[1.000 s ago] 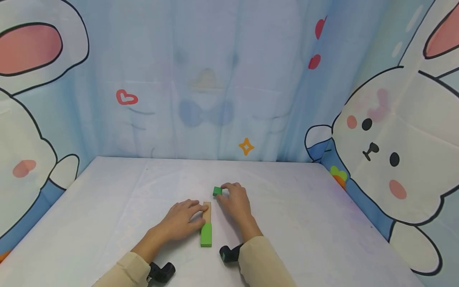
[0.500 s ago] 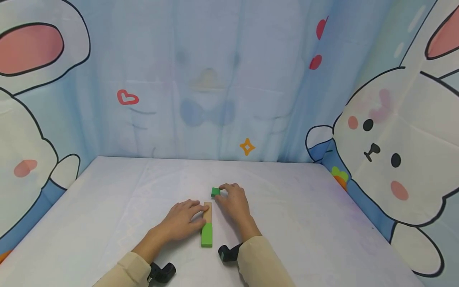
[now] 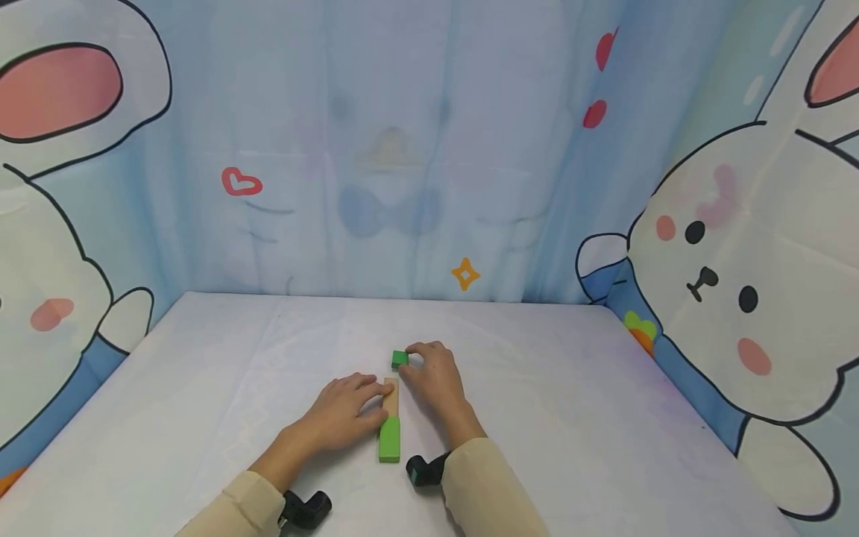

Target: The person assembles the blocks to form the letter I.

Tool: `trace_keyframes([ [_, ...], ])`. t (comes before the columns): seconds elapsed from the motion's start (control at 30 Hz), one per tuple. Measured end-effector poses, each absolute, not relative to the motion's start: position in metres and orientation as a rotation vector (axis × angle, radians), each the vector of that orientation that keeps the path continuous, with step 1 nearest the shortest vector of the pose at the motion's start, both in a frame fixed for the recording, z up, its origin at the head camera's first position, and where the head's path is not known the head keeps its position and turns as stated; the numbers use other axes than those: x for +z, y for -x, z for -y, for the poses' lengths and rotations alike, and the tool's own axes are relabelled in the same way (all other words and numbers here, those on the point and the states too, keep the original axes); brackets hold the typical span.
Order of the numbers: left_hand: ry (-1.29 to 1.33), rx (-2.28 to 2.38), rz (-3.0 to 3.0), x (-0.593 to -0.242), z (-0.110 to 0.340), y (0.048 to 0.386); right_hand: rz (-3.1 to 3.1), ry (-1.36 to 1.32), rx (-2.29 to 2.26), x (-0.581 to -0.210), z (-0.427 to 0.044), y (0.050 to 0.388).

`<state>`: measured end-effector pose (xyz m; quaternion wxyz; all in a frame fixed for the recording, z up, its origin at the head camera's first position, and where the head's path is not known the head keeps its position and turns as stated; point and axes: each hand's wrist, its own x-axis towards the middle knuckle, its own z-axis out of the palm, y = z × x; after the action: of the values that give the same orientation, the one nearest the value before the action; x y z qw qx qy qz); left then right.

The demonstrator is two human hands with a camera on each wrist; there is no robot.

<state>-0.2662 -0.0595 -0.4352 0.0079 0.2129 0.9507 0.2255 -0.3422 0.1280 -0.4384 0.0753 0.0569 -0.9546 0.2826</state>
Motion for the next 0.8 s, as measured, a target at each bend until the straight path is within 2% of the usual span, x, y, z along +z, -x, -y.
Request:
trace_keyframes([
  [0.8, -0.663, 0.708, -2.974, -0.4357, 0.0595, 0.2662, 2.879, -0.240, 0.735, -0.4419, -0.1221, 0.3452],
])
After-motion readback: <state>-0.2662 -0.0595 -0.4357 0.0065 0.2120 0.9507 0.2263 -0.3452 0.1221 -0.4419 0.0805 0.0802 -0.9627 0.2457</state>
